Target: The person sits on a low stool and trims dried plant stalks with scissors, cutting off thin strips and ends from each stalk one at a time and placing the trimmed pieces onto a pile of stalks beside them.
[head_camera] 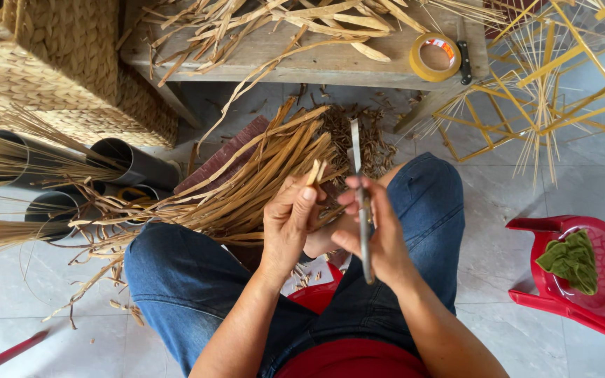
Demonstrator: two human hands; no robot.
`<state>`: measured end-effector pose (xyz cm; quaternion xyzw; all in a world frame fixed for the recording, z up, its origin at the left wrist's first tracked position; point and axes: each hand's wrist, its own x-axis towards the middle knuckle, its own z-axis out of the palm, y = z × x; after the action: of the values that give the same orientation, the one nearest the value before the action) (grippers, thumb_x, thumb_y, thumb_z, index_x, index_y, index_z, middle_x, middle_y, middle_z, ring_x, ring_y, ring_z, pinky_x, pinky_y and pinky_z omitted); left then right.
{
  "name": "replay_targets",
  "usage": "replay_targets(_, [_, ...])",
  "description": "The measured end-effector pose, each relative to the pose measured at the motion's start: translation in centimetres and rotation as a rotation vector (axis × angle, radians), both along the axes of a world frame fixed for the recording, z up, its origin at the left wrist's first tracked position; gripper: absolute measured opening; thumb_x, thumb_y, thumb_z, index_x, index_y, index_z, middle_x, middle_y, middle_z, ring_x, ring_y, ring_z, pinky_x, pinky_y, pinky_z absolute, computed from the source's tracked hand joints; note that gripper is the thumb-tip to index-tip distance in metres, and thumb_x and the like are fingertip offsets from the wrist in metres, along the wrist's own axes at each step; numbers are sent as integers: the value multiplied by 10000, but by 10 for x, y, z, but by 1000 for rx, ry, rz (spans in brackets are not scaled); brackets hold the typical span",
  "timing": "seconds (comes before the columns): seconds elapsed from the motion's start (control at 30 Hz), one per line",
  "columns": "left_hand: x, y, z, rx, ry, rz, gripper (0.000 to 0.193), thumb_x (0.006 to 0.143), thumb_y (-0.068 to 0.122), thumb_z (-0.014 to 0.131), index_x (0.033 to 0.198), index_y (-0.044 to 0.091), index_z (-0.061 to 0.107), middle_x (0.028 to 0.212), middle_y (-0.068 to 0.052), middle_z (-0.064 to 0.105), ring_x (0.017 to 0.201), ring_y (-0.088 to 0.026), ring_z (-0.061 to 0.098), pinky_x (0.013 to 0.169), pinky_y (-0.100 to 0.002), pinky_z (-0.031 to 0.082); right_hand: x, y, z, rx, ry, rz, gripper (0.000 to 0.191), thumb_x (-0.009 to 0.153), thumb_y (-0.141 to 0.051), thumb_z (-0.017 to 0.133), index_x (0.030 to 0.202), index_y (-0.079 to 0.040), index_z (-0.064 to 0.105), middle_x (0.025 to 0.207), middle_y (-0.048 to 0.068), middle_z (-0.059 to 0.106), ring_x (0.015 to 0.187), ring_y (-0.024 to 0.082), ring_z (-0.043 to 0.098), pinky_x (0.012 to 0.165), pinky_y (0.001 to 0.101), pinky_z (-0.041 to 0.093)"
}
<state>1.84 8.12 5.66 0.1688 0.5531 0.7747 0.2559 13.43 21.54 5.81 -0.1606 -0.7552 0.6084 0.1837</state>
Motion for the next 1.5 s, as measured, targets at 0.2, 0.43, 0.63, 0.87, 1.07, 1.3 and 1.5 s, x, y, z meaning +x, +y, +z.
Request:
replay_targets(0.2, [1,-1,-4,137,-66,-32,373,1053,223,635,1383,51,667,967,22,559,761,-55,511,721,-187,465,-4,-19,-7,52,-46,32,870,758,-243,884,1471,-35,430,1209,102,651,1111,214,668,955,362,561])
replay_targets(0.43, [7,8,-7,152,-170,29,332,1003,168,686,1312,49,709,894,27,543,732,-64,529,681,-201,494,-12,-25,-2,12,22,53,815,829,-226,859,1489,-26,425,1205,90,663,1109,183,697,927,313,614])
replay_targets(0.63, [11,9,-13,95,-76,63,312,1017,171,684,1298,41,724,891,22,575,743,-47,509,670,-193,452,-13,-27,-10,86,-18,-35,708,803,-170,862,1410,-33,523,1019,38,695,943,131,704,831,269,600])
replay_targets(0.87, [12,13,-26,32,56,48,278,1038,170,674,1270,32,744,889,-11,652,787,-68,546,732,-207,481,-8,-23,-34,51,-44,-143,400,850,-104,846,1208,-21,686,781,7,641,667,72,554,626,204,499])
replay_targets(1.07, [14,13,-18,-60,255,50,317,1012,143,672,1323,88,697,954,-13,644,866,-85,569,797,-207,495,-1,-10,-46,-98,99,-164,316,931,-112,769,1203,-63,617,865,-24,657,706,70,634,609,200,556])
replay_targets(1.3, [31,13,8,-292,945,261,308,902,206,768,1191,101,749,1085,-48,674,1076,-230,574,959,-342,476,-9,-9,-33,-539,288,-82,362,976,-96,702,1304,-53,556,1071,97,670,916,171,661,789,293,577])
replay_targets(1.5, [59,7,-13,-318,906,91,187,893,312,829,965,146,781,855,-11,653,827,-183,595,717,-330,505,-7,18,-16,-754,444,-237,403,975,37,652,1332,-83,510,1107,148,691,908,176,651,816,309,573])
